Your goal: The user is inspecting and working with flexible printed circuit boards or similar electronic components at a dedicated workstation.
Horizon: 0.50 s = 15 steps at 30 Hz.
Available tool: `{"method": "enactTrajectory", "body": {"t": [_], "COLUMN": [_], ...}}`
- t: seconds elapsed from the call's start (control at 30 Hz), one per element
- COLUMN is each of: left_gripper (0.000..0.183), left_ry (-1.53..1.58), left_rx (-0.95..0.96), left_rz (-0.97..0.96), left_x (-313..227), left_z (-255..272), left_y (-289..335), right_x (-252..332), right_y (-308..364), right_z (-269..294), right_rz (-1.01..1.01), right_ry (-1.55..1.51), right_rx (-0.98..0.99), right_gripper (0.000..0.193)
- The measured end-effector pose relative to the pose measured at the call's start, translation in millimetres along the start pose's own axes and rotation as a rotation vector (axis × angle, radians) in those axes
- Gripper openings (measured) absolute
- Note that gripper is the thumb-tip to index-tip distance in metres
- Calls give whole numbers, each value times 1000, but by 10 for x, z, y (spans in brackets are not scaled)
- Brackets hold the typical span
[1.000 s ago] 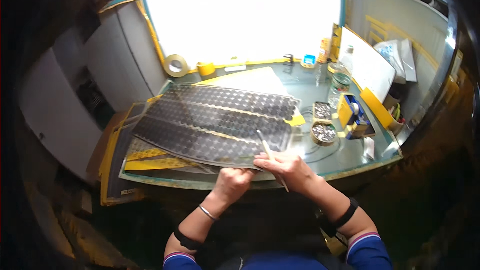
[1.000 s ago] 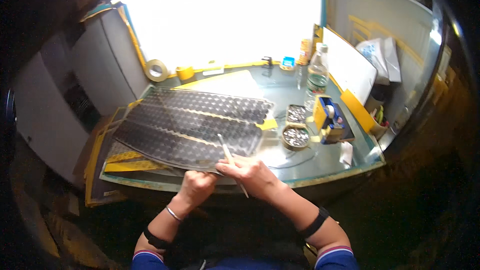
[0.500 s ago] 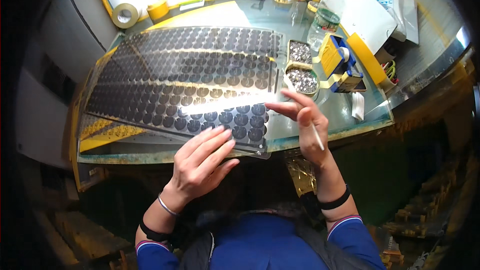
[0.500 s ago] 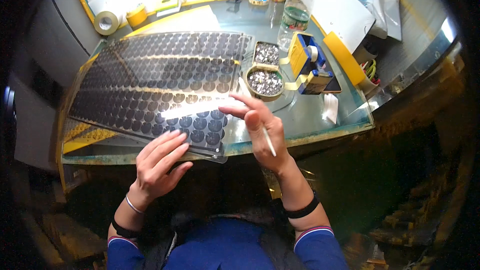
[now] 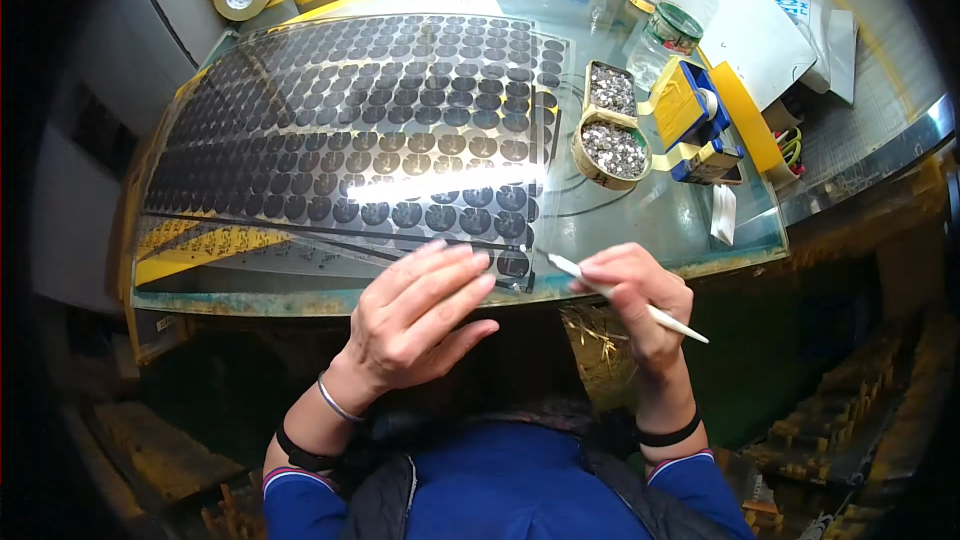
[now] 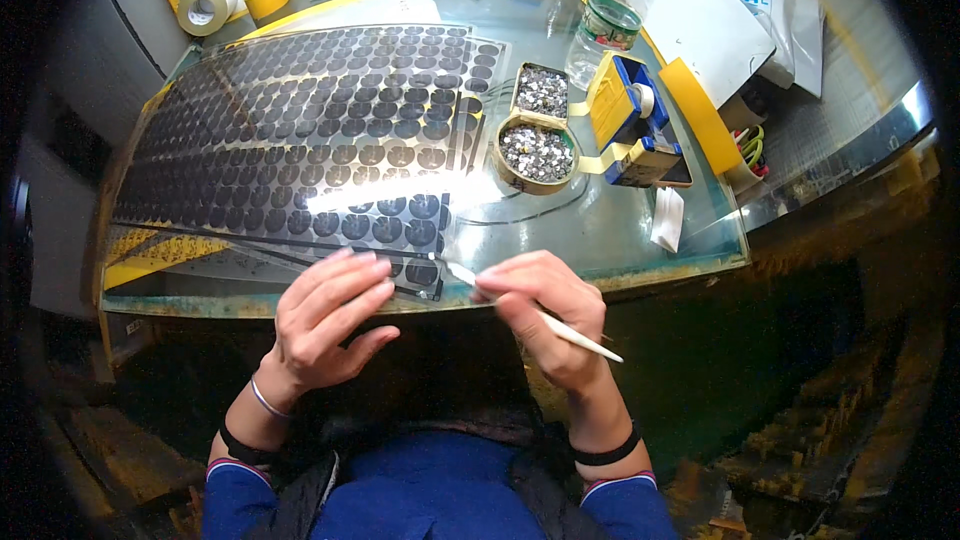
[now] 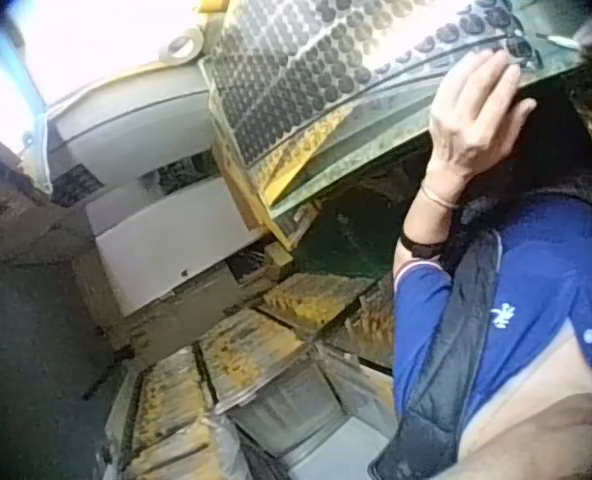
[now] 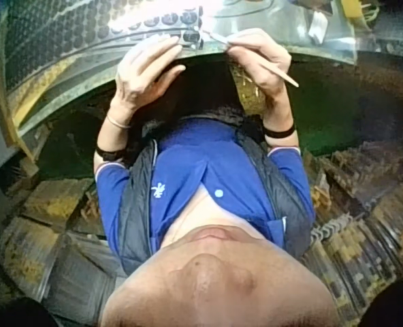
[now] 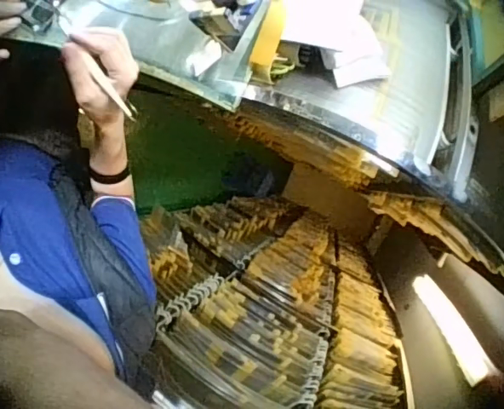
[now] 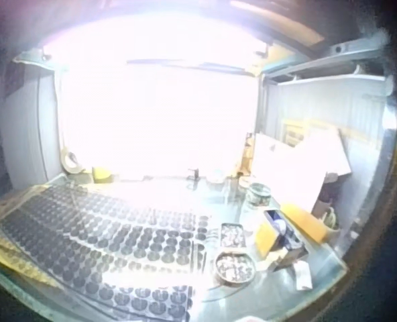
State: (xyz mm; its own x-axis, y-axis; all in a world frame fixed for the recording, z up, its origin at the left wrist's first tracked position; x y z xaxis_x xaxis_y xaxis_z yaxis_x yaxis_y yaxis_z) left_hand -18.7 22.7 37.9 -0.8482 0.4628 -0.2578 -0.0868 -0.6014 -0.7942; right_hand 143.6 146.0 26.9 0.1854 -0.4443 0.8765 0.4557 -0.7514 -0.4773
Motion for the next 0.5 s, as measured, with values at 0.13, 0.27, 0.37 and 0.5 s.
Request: {"method": "enactTrajectory", "body": {"t": [0.13, 0.27, 0.37, 0.5], "left_gripper": [47, 48, 41, 37], "left_ry": [-58, -133, -100, -16], "left_rx": [79, 98, 107, 106], "left_rz": [52, 142, 164, 199], "left_x": [-26, 32, 55, 104], "left_z": [-94, -153, -158, -157], "left_y": [11, -123, -173, -190], "right_x": [34, 187, 259, 212], "right_y": [54, -5, -19, -2], "right_z": [-16, -89, -160, -212], "right_rz": [87, 263, 379, 356], "right_ry": [115, 241, 344, 407], "right_rx": [-45, 9, 55, 92], "right_gripper": [23, 19, 17, 18]}}
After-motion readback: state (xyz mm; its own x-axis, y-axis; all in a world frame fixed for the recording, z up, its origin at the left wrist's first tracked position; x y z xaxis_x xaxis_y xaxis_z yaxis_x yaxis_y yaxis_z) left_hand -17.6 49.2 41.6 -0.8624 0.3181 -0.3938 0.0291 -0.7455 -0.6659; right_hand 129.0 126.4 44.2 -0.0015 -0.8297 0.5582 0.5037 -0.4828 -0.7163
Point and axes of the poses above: each hand's wrist, its own y-axis away from the middle knuckle, its own z-axis out of the back of the hand, x = y × z, the point moved 8 cm from there along -y, towards the middle knuckle, and after that the axes turned 11 degrees about -x, right-handed, at the moved point
